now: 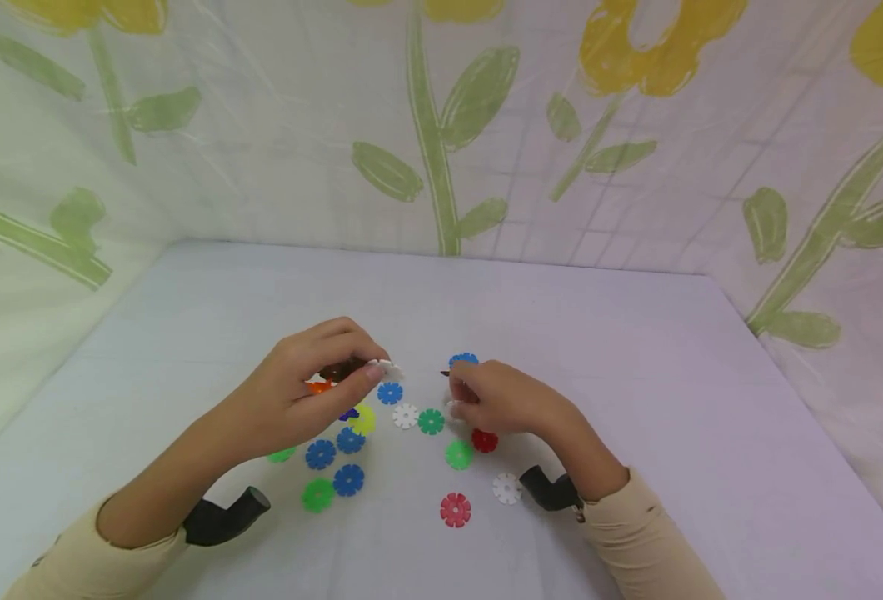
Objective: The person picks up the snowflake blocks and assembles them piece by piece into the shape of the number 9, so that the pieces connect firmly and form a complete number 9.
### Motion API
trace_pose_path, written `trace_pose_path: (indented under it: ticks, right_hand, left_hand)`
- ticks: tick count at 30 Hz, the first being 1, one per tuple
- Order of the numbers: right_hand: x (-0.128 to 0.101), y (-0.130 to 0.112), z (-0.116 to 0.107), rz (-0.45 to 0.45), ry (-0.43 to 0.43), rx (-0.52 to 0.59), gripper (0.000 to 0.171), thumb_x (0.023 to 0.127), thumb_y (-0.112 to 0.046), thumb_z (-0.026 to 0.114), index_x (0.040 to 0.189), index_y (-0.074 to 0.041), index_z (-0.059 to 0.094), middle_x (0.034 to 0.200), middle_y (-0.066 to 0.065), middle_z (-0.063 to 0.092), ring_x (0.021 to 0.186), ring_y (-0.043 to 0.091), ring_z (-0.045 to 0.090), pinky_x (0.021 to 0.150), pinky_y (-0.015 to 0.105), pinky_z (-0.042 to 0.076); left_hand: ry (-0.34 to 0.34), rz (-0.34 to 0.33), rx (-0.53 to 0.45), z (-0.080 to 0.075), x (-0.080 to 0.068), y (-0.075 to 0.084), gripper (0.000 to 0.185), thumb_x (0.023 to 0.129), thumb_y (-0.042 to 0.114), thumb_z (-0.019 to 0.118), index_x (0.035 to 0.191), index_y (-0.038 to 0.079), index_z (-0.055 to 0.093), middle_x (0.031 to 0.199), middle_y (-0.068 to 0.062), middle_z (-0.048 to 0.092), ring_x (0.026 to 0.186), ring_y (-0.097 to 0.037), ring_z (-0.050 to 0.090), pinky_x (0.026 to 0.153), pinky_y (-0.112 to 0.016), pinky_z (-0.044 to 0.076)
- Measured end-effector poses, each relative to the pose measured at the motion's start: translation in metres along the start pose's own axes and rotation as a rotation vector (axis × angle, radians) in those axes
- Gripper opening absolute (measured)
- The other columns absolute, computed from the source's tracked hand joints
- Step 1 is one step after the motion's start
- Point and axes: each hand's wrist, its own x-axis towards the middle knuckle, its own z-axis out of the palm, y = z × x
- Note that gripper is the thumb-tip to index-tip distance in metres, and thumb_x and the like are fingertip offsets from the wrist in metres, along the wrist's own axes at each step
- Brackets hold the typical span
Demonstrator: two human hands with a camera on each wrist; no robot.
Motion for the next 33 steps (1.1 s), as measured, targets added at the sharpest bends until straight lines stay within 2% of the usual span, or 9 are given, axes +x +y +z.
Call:
trace_pose_path:
  ticks: [2, 6, 10, 12, 16, 22, 29, 33]
  right_hand:
    - [-0.001, -0.001, -0.003, -0.033, 0.023, 0.066, 0.016, 0.097, -0.016, 0.067, 0.102, -0.014, 0.052, 0.079, -0.003, 0.062, 0.067, 0.012, 0.059, 0.06, 0.03, 0.052]
    - [-0.005, -0.009, -0.008, -0.16, 0.092, 0.261, 0.017, 0.1, -0.01, 0.061, 0.107, -0.01, 0.047, 0.08, 0.006, 0.067, 0.068, 0.022, 0.063, 0.065, 0.033, 0.056]
    - [-0.009, -0.018, -0.012, -0.277, 0.178, 0.468, 0.015, 0.1, -0.002, 0.057, 0.11, -0.004, 0.045, 0.076, 0.009, 0.066, 0.065, 0.031, 0.062, 0.066, 0.035, 0.057]
    - [-0.012, -0.022, -0.014, -0.319, 0.208, 0.563, 0.015, 0.1, 0.001, 0.055, 0.112, -0.003, 0.046, 0.075, 0.01, 0.066, 0.063, 0.031, 0.061, 0.065, 0.035, 0.058]
    - [-0.019, -0.03, -0.017, -0.386, 0.219, 0.705, 0.014, 0.101, 0.001, 0.052, 0.114, -0.004, 0.049, 0.074, 0.012, 0.065, 0.06, 0.028, 0.059, 0.062, 0.035, 0.057]
    - [-0.025, -0.039, -0.017, -0.425, 0.184, 0.779, 0.012, 0.101, 0.0, 0.052, 0.111, -0.005, 0.052, 0.071, 0.012, 0.063, 0.059, 0.026, 0.059, 0.058, 0.034, 0.055]
    - [-0.028, -0.044, -0.017, -0.422, 0.166, 0.762, 0.011, 0.099, 0.001, 0.054, 0.108, -0.005, 0.055, 0.071, 0.011, 0.062, 0.059, 0.024, 0.057, 0.052, 0.031, 0.052]
    - [-0.029, -0.048, -0.017, -0.436, 0.151, 0.771, 0.009, 0.1, 0.0, 0.055, 0.108, -0.005, 0.056, 0.07, 0.011, 0.062, 0.056, 0.028, 0.055, 0.05, 0.033, 0.051]
  left_hand:
    - [0.0, -0.005, 0.007, 0.0, 0.0, 0.001, 0.012, 0.099, 0.015, 0.062, 0.105, 0.015, 0.072, 0.095, 0.011, 0.061, 0.081, -0.004, 0.058, 0.069, -0.024, 0.054]
    - [0.004, -0.007, 0.025, -0.001, 0.001, 0.0, 0.011, 0.098, 0.015, 0.064, 0.106, 0.014, 0.072, 0.092, 0.01, 0.062, 0.078, -0.005, 0.057, 0.067, -0.025, 0.053]
    - [0.003, -0.012, 0.053, -0.001, 0.002, -0.001, 0.013, 0.097, 0.015, 0.067, 0.109, 0.012, 0.072, 0.095, 0.009, 0.068, 0.083, -0.004, 0.062, 0.072, -0.025, 0.055]
    - [-0.003, -0.027, 0.063, 0.0, 0.002, -0.001, 0.015, 0.097, 0.016, 0.068, 0.111, 0.012, 0.073, 0.098, 0.008, 0.07, 0.087, -0.003, 0.064, 0.076, -0.025, 0.056]
    - [-0.021, -0.046, 0.061, 0.0, 0.002, -0.001, 0.019, 0.096, 0.017, 0.069, 0.114, 0.011, 0.072, 0.1, 0.007, 0.071, 0.087, -0.002, 0.065, 0.076, -0.024, 0.056]
    - [-0.032, -0.019, 0.033, 0.001, 0.001, 0.0, 0.02, 0.096, 0.016, 0.07, 0.115, 0.012, 0.072, 0.102, 0.008, 0.071, 0.086, -0.002, 0.064, 0.074, -0.024, 0.056]
    - [-0.044, 0.013, 0.011, 0.002, 0.001, -0.001, 0.017, 0.095, 0.015, 0.07, 0.112, 0.012, 0.074, 0.097, 0.009, 0.071, 0.08, -0.002, 0.06, 0.071, -0.024, 0.056]
    - [-0.065, 0.047, -0.014, 0.003, 0.002, -0.001, 0.018, 0.095, 0.012, 0.071, 0.112, 0.011, 0.074, 0.099, 0.008, 0.072, 0.08, -0.004, 0.06, 0.069, -0.023, 0.055]
